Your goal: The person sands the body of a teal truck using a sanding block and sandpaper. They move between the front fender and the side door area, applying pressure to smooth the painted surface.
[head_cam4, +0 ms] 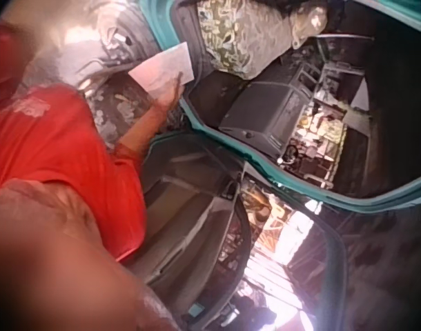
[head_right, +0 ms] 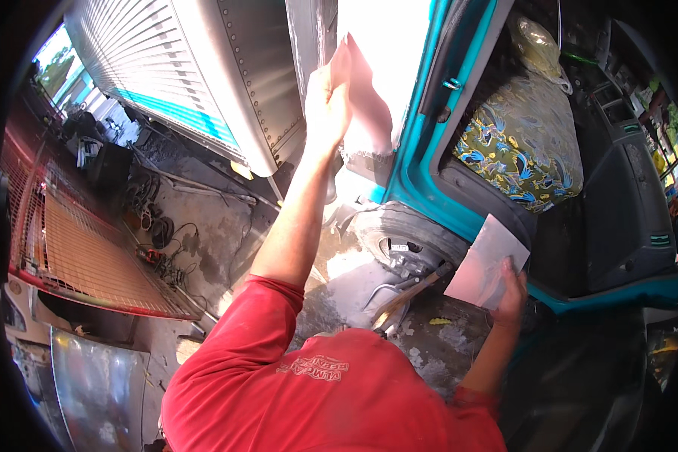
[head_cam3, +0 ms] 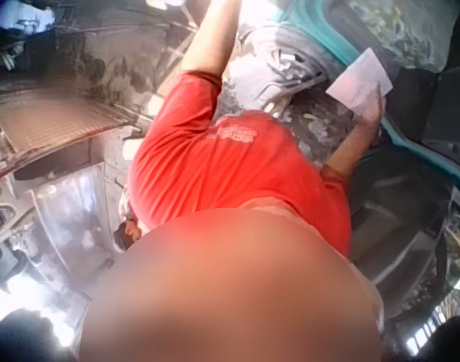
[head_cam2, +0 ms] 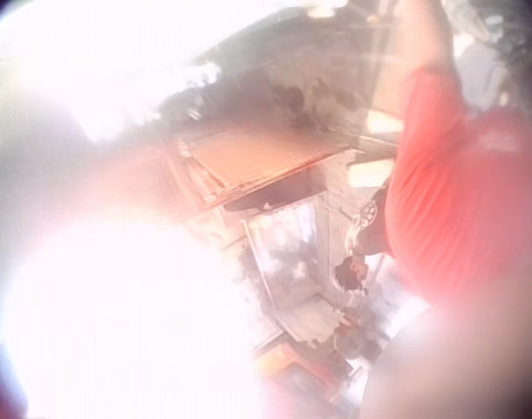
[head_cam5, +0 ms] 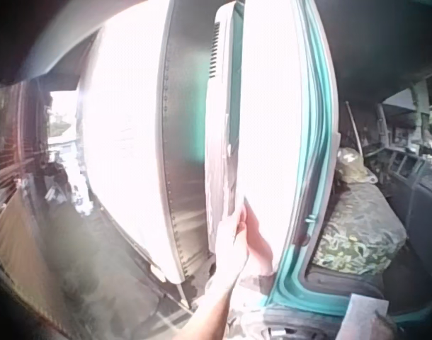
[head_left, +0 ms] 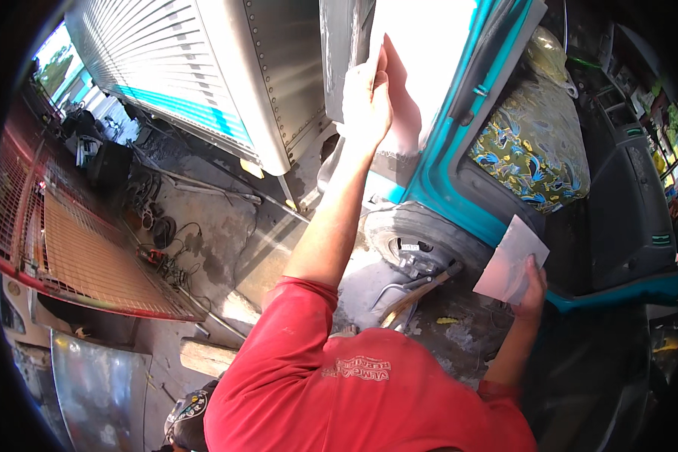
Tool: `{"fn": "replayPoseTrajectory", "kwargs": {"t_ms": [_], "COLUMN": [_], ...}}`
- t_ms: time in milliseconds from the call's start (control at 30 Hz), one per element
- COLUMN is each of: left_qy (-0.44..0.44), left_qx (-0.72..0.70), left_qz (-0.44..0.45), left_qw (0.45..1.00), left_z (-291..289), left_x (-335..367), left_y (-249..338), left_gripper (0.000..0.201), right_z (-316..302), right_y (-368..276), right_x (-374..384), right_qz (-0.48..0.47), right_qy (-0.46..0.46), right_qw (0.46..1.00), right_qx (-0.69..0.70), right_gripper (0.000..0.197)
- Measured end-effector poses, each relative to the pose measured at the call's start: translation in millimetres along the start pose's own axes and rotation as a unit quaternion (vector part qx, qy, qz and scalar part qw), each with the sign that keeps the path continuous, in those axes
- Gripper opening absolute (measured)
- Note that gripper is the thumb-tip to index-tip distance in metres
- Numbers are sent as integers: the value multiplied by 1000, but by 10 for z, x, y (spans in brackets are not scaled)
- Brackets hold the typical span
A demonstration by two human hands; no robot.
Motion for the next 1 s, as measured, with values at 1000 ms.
{"fn": "replayPoseTrajectory", "kwargs": {"t_ms": [1000], "left_qy": [51], "left_qx": [132], "left_qz": [60], "left_qw": [988], "left_z": [551], "left_x": [30], "left_y": [1102], "left_gripper": [40], "right_z": [4458], "right_y": [-3677], "right_x": [2089], "right_qz": [-293], "right_qy": [-521], "right_qw": [799], "right_qx": [67], "right_gripper": [16]}}
Point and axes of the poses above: each hand's wrist, its own x-axis towards the middle knuckle, its own z-axis out of the palm, y = z × x, the point moved 8 cm from there along x, towards the middle knuckle, and after that the axes turned 5 degrees about -y, right-handed, at the moved point
